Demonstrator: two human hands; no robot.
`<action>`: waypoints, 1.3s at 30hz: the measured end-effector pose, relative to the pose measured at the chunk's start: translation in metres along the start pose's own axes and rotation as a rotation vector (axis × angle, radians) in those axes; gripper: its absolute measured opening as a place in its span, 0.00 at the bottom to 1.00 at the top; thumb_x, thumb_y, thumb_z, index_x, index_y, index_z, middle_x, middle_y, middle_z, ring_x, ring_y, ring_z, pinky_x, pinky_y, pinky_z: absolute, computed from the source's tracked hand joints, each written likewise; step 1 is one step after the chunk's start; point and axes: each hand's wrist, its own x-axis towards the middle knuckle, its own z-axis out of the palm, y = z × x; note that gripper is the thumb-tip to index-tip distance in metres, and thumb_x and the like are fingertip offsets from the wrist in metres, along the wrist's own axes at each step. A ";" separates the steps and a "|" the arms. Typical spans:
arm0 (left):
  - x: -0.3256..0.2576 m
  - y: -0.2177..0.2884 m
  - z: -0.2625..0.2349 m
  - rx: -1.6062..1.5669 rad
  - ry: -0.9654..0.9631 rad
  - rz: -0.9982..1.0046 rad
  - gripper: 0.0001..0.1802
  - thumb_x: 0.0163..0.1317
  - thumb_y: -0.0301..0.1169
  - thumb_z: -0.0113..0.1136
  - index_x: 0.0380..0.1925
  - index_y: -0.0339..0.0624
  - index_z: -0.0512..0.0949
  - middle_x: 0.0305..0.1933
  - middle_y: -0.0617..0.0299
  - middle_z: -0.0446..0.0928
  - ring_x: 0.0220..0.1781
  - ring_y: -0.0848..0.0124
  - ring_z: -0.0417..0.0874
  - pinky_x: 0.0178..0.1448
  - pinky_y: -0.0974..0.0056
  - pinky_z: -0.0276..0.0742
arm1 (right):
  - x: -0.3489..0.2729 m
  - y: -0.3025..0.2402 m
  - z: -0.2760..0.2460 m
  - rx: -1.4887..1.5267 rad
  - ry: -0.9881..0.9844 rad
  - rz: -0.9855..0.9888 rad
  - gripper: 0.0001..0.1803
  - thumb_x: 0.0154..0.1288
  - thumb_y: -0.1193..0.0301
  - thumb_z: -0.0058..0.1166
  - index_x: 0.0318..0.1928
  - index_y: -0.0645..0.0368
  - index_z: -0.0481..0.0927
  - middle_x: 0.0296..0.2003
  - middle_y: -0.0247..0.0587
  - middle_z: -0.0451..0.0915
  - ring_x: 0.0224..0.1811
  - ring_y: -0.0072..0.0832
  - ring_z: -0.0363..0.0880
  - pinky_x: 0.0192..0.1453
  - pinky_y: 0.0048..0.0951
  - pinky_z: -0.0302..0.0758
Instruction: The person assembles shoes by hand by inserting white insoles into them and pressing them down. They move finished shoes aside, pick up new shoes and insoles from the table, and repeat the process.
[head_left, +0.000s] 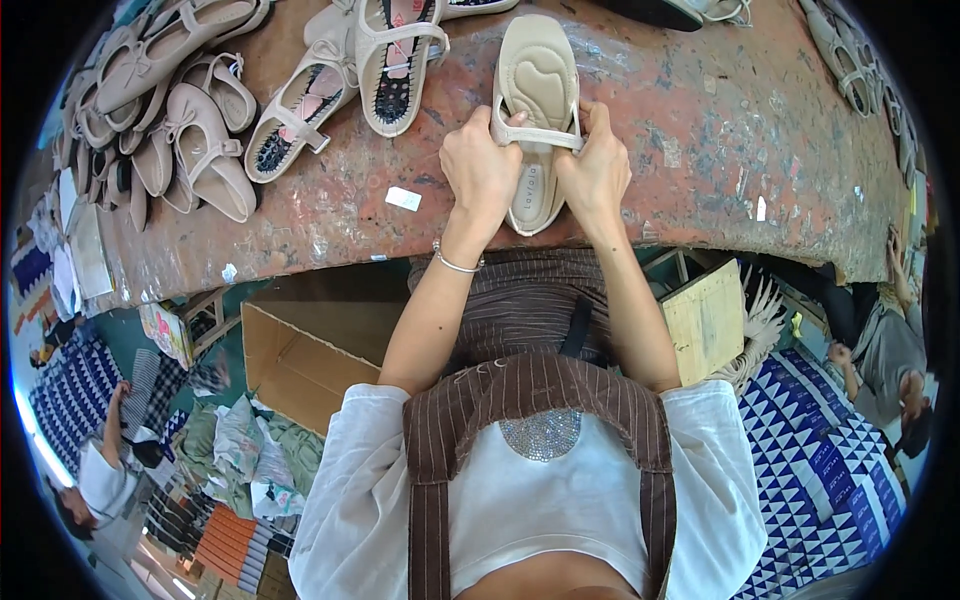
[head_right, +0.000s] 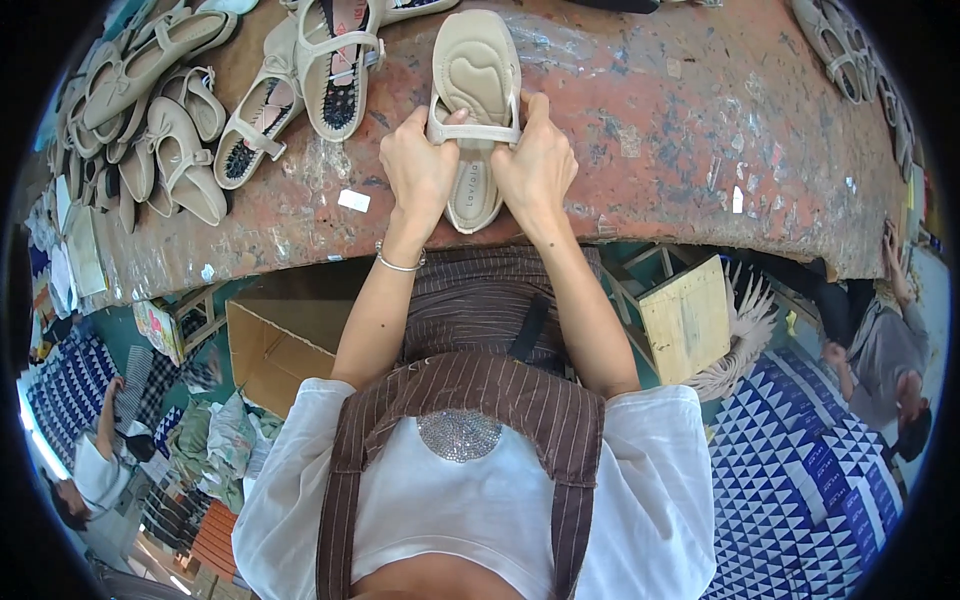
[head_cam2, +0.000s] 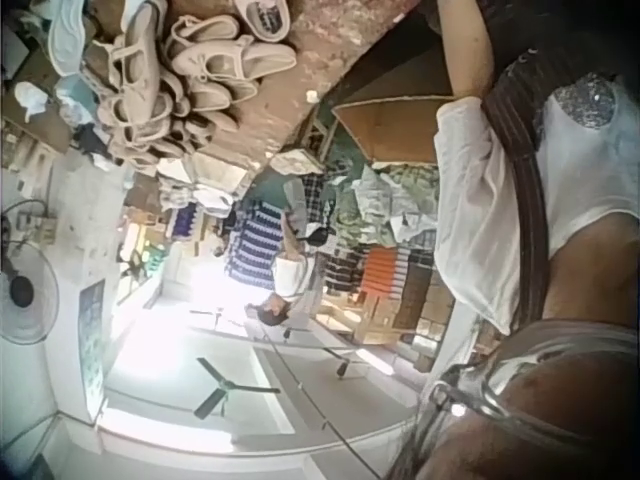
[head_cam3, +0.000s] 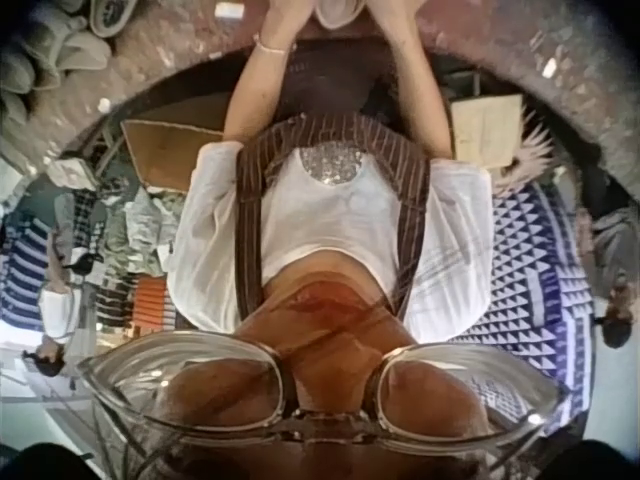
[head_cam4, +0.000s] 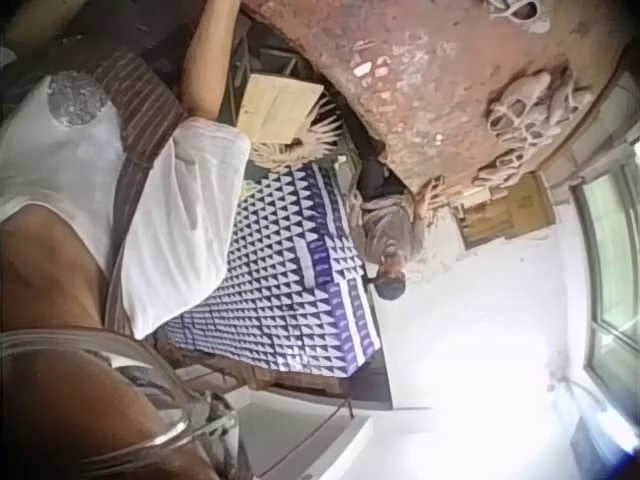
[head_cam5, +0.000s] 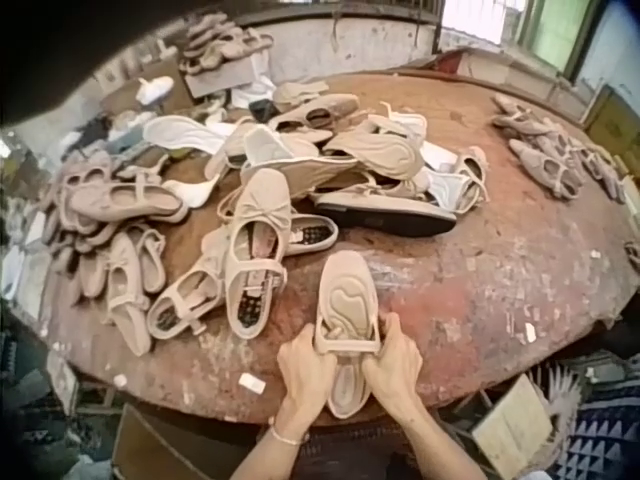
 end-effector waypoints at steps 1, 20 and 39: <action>0.000 0.001 -0.004 -0.034 -0.032 -0.033 0.17 0.59 0.39 0.68 0.31 0.34 0.79 0.25 0.40 0.79 0.31 0.40 0.82 0.36 0.45 0.75 | 0.003 0.000 -0.006 0.039 -0.095 -0.009 0.29 0.50 0.71 0.62 0.56 0.60 0.74 0.43 0.56 0.83 0.46 0.54 0.82 0.50 0.48 0.77; -0.098 -0.013 -0.002 0.264 -0.251 0.554 0.32 0.61 0.36 0.57 0.65 0.37 0.68 0.64 0.46 0.71 0.71 0.52 0.66 0.74 0.47 0.58 | -0.046 -0.016 -0.008 -0.324 -0.048 -0.667 0.21 0.57 0.79 0.51 0.54 0.69 0.74 0.53 0.62 0.78 0.60 0.48 0.78 0.76 0.54 0.54; -0.096 -0.020 -0.007 0.144 -0.239 0.560 0.26 0.57 0.25 0.55 0.57 0.26 0.73 0.65 0.37 0.68 0.72 0.44 0.65 0.72 0.44 0.65 | -0.014 -0.008 0.011 -0.372 0.027 -0.790 0.19 0.54 0.84 0.47 0.49 0.67 0.76 0.45 0.53 0.79 0.55 0.47 0.77 0.76 0.55 0.53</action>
